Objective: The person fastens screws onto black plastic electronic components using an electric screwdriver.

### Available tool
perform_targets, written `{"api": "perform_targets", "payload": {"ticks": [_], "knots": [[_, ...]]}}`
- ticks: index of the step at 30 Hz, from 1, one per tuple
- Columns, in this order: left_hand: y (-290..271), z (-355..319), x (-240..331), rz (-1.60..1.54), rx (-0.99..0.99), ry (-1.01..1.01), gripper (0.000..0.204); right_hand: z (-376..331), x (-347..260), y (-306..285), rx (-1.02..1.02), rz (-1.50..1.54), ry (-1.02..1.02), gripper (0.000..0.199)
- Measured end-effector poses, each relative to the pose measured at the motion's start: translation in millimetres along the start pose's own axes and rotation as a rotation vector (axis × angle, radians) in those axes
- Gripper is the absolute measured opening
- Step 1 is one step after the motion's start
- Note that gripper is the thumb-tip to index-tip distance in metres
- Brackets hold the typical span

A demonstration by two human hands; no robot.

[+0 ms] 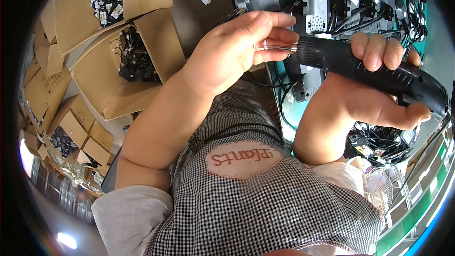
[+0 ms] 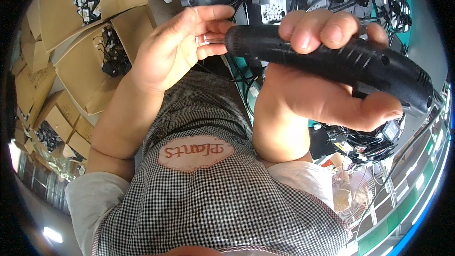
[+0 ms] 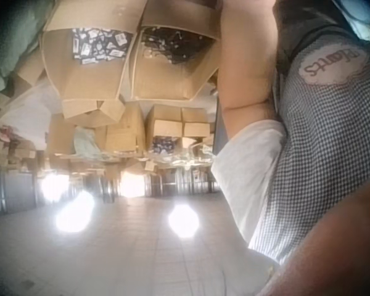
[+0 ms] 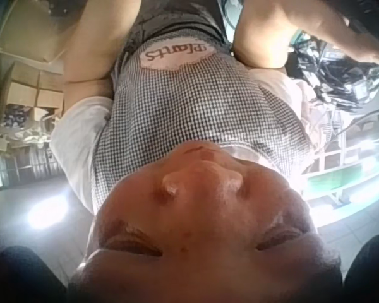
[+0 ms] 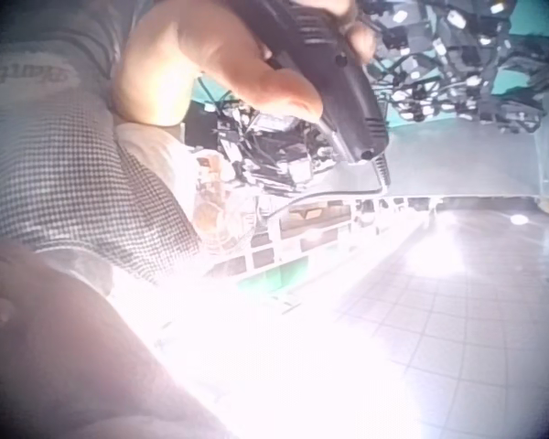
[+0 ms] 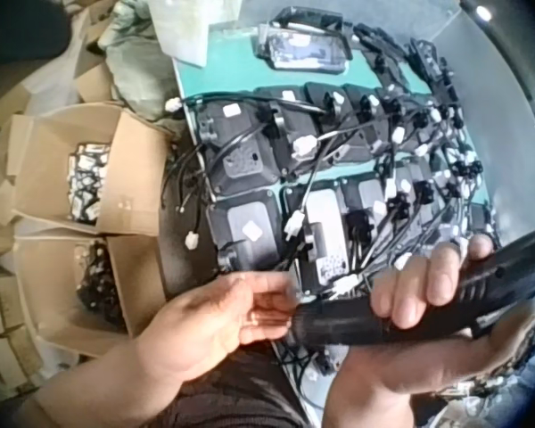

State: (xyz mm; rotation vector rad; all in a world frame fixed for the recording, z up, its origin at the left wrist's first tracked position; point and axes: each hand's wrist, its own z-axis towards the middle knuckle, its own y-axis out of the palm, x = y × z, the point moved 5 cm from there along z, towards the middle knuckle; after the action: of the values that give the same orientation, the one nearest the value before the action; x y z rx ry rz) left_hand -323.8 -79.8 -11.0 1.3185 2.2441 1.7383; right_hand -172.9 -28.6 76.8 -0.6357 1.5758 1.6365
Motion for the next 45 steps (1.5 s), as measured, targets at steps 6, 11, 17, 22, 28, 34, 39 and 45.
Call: {"api": "perform_targets", "payload": {"ticks": [6, 11, 17, 22, 28, 34, 39, 45], "knots": [[-11.0, -5.8, -5.9, 0.238, 0.048, -0.101, 0.027, 6.7, -7.7, -8.8, -0.019, 0.051, -0.011, 0.059], [-17.6, -4.4, -7.7, 0.187, 0.117, -0.026, 0.019, 9.0, -13.6, -11.2, -0.007, 0.038, -0.007, 0.057], [-11.1, -5.7, -5.4, 0.087, 0.236, -0.092, 0.013, 13.2, -19.7, -11.9, -0.063, 0.054, -0.009, 0.056], [-1.1, -4.8, -4.2, 0.114, 0.242, -0.052, 0.015, 14.1, -16.7, -5.4, -0.058, 0.046, -0.032, 0.056], [9.0, -3.4, 5.3, 0.307, 0.242, 0.016, 0.017, 21.9, -20.1, -8.0, -0.033, 0.102, -0.016, 0.053], [15.6, 3.1, 24.6, 0.603, 0.127, 0.290, 0.016, 33.4, -19.2, -6.1, -0.046, 0.190, -0.010, 0.052], [5.1, 2.4, 50.9, 0.788, 0.456, 0.261, 0.025, 49.6, -9.7, -2.6, -0.068, 0.091, -0.072, 0.053], [-20.3, -6.1, 56.9, 1.076, 0.569, 0.302, 0.030, 78.5, 21.8, 1.6, -0.062, -0.256, -0.471, 0.070]]}}
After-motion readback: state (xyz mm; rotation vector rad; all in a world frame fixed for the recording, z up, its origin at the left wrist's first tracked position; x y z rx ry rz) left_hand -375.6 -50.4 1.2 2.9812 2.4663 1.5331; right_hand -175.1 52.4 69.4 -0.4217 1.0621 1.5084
